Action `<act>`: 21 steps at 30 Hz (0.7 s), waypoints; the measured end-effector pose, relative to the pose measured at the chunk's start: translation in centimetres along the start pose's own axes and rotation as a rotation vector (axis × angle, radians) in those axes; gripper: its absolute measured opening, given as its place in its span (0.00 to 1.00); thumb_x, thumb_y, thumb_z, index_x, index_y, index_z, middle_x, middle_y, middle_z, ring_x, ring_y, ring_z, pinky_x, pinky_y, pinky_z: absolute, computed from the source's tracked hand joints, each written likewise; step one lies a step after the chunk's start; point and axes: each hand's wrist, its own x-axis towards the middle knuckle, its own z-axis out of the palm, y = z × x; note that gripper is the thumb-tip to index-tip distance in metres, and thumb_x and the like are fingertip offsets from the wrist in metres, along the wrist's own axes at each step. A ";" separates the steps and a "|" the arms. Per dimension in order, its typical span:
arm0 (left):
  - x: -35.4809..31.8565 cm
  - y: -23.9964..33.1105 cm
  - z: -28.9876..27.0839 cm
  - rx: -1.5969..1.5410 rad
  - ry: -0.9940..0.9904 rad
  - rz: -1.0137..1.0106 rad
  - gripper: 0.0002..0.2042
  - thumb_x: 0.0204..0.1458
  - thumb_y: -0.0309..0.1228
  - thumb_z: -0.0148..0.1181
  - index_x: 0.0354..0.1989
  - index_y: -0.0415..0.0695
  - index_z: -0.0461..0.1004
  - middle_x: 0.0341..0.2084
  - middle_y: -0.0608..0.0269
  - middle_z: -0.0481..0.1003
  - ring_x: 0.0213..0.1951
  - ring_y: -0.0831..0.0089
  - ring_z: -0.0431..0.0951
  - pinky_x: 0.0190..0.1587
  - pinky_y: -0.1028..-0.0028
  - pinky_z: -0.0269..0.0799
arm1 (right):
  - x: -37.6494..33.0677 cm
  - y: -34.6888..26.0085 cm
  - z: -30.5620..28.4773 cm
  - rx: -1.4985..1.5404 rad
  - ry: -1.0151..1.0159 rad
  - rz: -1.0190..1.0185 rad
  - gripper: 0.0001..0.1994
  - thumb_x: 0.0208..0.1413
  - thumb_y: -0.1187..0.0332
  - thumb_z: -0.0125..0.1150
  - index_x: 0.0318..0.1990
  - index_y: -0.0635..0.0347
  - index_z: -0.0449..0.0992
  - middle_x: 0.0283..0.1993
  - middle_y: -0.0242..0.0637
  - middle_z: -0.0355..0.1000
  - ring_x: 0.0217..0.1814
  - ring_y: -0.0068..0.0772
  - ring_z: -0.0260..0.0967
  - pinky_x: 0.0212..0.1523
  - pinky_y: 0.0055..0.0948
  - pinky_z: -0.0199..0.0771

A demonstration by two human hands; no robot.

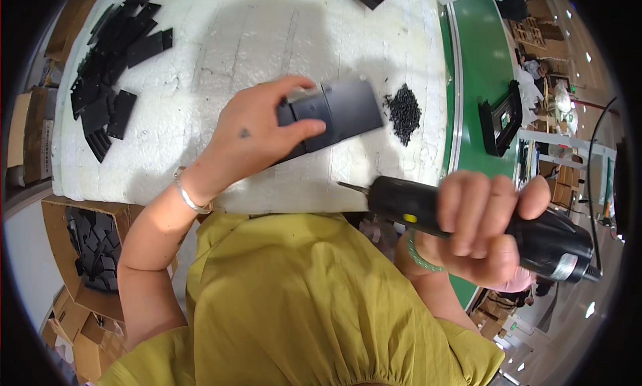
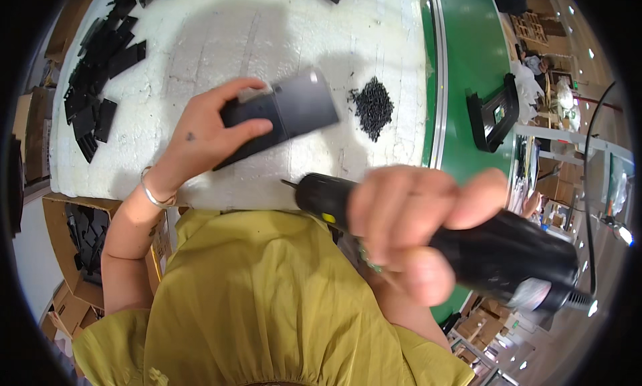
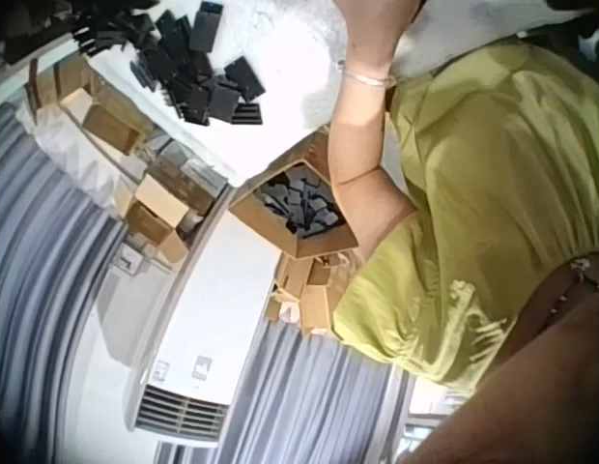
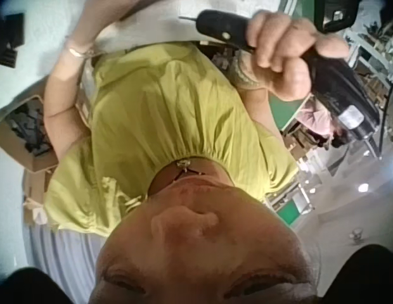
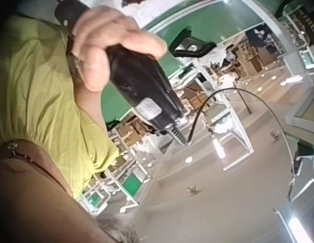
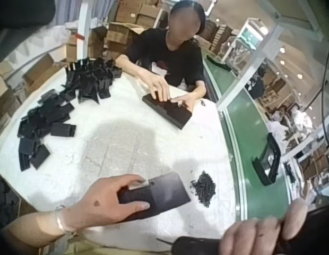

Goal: The person assembles plastic housings by fitting plastic components together and driving screws into them using an electric screwdriver. The person then puts on a wearable neck device before continuing to assemble housings with the electric screwdriver.

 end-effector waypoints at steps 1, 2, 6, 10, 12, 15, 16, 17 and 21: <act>0.4 0.3 -0.2 -0.375 0.073 -0.129 0.22 0.43 0.34 0.67 0.47 0.41 0.70 0.22 0.64 0.72 0.24 0.77 0.72 0.28 0.78 0.67 | -0.3 -0.8 0.1 -0.040 0.158 -0.160 0.15 0.49 0.71 0.55 0.45 0.56 0.62 0.27 0.28 0.68 0.21 0.19 0.60 0.23 0.19 0.60; 0.1 0.1 -0.4 -0.618 0.147 -0.088 0.24 0.45 0.31 0.66 0.51 0.38 0.68 0.22 0.71 0.70 0.24 0.85 0.67 0.26 0.83 0.63 | -0.3 -0.2 0.0 -0.082 0.260 -0.156 0.18 0.48 0.71 0.56 0.48 0.57 0.61 0.32 0.32 0.68 0.23 0.20 0.60 0.24 0.20 0.62; -0.7 4.4 0.0 -1.004 0.076 -0.095 0.23 0.46 0.23 0.64 0.51 0.31 0.66 0.38 0.62 0.75 0.39 0.80 0.73 0.44 0.80 0.69 | 0.6 3.2 -0.5 -0.428 0.534 0.158 0.35 0.37 0.71 0.64 0.56 0.64 0.58 0.48 0.43 0.65 0.30 0.27 0.63 0.26 0.25 0.69; -1.0 5.3 2.0 -1.059 0.145 0.037 0.20 0.47 0.22 0.63 0.49 0.33 0.67 0.39 0.63 0.74 0.43 0.80 0.72 0.48 0.77 0.68 | 0.5 4.1 -0.2 -0.362 0.404 0.227 0.25 0.36 0.76 0.69 0.46 0.68 0.69 0.41 0.34 0.69 0.41 0.24 0.66 0.42 0.26 0.67; -1.2 5.5 1.3 -1.056 0.012 -0.005 0.16 0.52 0.29 0.60 0.47 0.35 0.69 0.39 0.63 0.73 0.43 0.78 0.72 0.48 0.77 0.68 | -0.3 3.7 -0.8 -0.456 0.355 0.270 0.22 0.37 0.76 0.68 0.44 0.65 0.69 0.39 0.33 0.68 0.41 0.24 0.65 0.43 0.25 0.65; -2.1 3.2 -1.8 -1.381 -0.259 -0.229 0.16 0.56 0.35 0.54 0.48 0.37 0.69 0.38 0.61 0.73 0.39 0.75 0.73 0.43 0.77 0.69 | -1.0 2.9 -1.0 -0.222 0.355 0.409 0.21 0.37 0.76 0.68 0.42 0.63 0.68 0.35 0.31 0.67 0.38 0.23 0.64 0.40 0.24 0.64; -2.7 2.2 -2.1 -1.196 -0.218 -0.181 0.24 0.59 0.46 0.42 0.44 0.33 0.70 0.37 0.56 0.74 0.35 0.73 0.74 0.39 0.75 0.71 | -1.7 2.6 -1.4 -0.357 0.298 0.381 0.21 0.36 0.76 0.69 0.41 0.62 0.67 0.33 0.29 0.65 0.36 0.22 0.63 0.38 0.23 0.62; -2.9 1.8 -3.2 -1.190 -0.203 -0.180 0.24 0.59 0.46 0.42 0.44 0.33 0.70 0.37 0.56 0.74 0.35 0.73 0.74 0.39 0.75 0.71 | -1.6 2.3 -1.2 -0.343 0.247 0.394 0.24 0.35 0.77 0.70 0.42 0.62 0.66 0.33 0.29 0.64 0.37 0.21 0.62 0.36 0.23 0.63; -5.9 1.8 -6.1 -1.169 -0.273 -0.208 0.37 0.57 0.57 0.28 0.41 0.29 0.70 0.36 0.50 0.74 0.31 0.67 0.75 0.38 0.71 0.71 | -3.3 2.5 -0.9 -0.301 0.229 0.478 0.31 0.29 0.79 0.72 0.47 0.60 0.65 0.39 0.31 0.63 0.40 0.23 0.62 0.36 0.26 0.65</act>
